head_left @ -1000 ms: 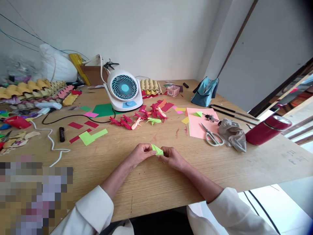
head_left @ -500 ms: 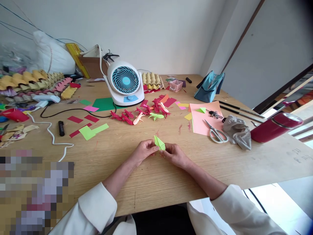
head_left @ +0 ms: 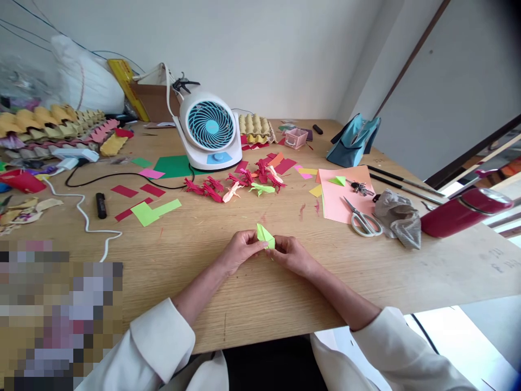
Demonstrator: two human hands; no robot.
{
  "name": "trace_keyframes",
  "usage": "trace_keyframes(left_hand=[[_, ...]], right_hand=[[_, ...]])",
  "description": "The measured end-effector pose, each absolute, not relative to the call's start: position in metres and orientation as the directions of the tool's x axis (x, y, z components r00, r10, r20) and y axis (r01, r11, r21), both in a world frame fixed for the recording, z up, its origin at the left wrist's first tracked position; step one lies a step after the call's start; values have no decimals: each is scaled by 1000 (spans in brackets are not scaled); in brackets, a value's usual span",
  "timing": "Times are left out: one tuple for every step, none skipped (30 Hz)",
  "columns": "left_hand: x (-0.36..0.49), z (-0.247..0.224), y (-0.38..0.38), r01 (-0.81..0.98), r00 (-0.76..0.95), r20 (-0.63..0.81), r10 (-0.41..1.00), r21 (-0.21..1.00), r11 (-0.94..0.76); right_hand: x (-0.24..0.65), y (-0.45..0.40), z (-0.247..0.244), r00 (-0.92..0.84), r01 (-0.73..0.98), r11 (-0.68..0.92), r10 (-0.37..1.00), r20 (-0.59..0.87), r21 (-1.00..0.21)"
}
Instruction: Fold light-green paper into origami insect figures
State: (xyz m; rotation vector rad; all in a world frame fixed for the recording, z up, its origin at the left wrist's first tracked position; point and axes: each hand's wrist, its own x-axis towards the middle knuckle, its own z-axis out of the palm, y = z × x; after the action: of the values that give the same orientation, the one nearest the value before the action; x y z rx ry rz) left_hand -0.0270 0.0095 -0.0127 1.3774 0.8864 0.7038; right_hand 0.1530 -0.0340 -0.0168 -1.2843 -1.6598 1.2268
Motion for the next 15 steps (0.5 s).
trace_keyframes(left_hand=[[-27, -13, 9, 78, 509, -118, 853, 993, 90], [-26, -13, 9, 82, 505, -117, 855, 993, 88], [-26, -13, 8, 89, 497, -115, 860, 993, 82], [-25, -12, 8, 99, 489, -112, 865, 992, 73], [-25, -12, 7, 109, 483, -110, 869, 992, 65], [-25, -11, 7, 114, 477, -109, 872, 992, 61], [-24, -10, 6, 114, 475, -107, 873, 992, 60], [-24, -9, 6, 107, 472, -104, 875, 992, 60], [-24, -9, 7, 97, 468, -97, 879, 994, 58], [-25, -8, 7, 85, 463, -89, 882, 995, 56], [-25, -8, 7, 73, 458, -82, 885, 996, 55], [-25, -7, 8, 64, 455, -77, 887, 997, 53], [-25, -7, 8, 59, 456, -74, 887, 997, 53], [-25, -8, 8, 56, 459, -74, 885, 997, 55], [-25, -8, 8, 55, 462, -76, 883, 997, 57]], right_hand=[[153, -34, -17, -274, 313, 66, 962, -23, -947], [154, -34, -17, -279, 321, 74, 960, -20, -944], [154, -34, -17, -282, 326, 83, 959, -14, -942], [155, -34, -17, -284, 333, 92, 959, -7, -939], [155, -34, -17, -285, 339, 99, 959, -2, -935], [155, -34, -17, -284, 345, 101, 959, -1, -933], [156, -34, -17, -282, 348, 99, 959, -4, -932], [156, -34, -16, -284, 346, 94, 959, -9, -933], [156, -34, -16, -289, 339, 92, 957, -11, -936], [156, -35, -16, -298, 329, 92, 954, -11, -940], [156, -35, -15, -308, 318, 94, 951, -9, -944], [156, -35, -14, -317, 309, 97, 948, -7, -946], [156, -35, -13, -324, 306, 99, 946, -6, -947], [156, -36, -12, -327, 306, 99, 945, -7, -947], [157, -36, -11, -328, 307, 99, 945, -8, -947]])
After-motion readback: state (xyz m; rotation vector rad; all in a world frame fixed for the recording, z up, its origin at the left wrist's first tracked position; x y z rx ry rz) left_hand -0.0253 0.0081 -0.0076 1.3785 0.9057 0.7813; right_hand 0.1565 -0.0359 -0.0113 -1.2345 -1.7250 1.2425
